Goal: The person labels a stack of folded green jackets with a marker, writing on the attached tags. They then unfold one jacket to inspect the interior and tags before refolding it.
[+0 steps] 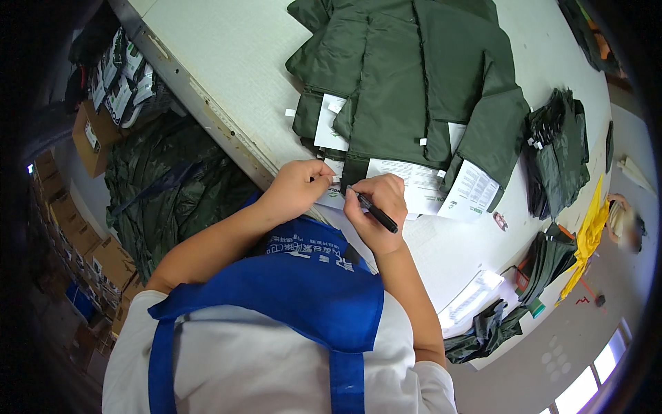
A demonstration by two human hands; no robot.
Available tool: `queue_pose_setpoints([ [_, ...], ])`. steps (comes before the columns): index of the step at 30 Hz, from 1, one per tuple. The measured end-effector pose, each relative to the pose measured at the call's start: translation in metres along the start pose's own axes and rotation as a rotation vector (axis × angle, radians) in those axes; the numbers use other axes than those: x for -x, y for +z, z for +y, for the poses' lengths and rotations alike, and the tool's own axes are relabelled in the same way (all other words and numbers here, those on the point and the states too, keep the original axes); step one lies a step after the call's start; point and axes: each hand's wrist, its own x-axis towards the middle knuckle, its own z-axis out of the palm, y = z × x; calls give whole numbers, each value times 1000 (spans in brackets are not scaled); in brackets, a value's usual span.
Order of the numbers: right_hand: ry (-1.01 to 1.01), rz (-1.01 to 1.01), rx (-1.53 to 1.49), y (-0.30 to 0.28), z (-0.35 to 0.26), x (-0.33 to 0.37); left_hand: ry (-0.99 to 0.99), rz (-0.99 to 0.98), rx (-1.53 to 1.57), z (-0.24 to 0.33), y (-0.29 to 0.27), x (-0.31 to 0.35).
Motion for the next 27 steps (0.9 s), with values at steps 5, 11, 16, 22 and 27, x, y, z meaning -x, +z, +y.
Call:
queue_pose_setpoints([
  [5,73,16,-92,-5,-1,2,14,4,-2,5,0,3],
  [11,-30,82,256,-25,1,-24,253,-46,71,24,2,8],
  [16,94,164,453,-43,19,-54,-132,-141,475,27,7,-1],
  [22,302,58,561,-60,37,-54,48,51,201,47,26,-13],
  [27,374,183,256,-64,21,-60,340,127,27,66,19,-34],
])
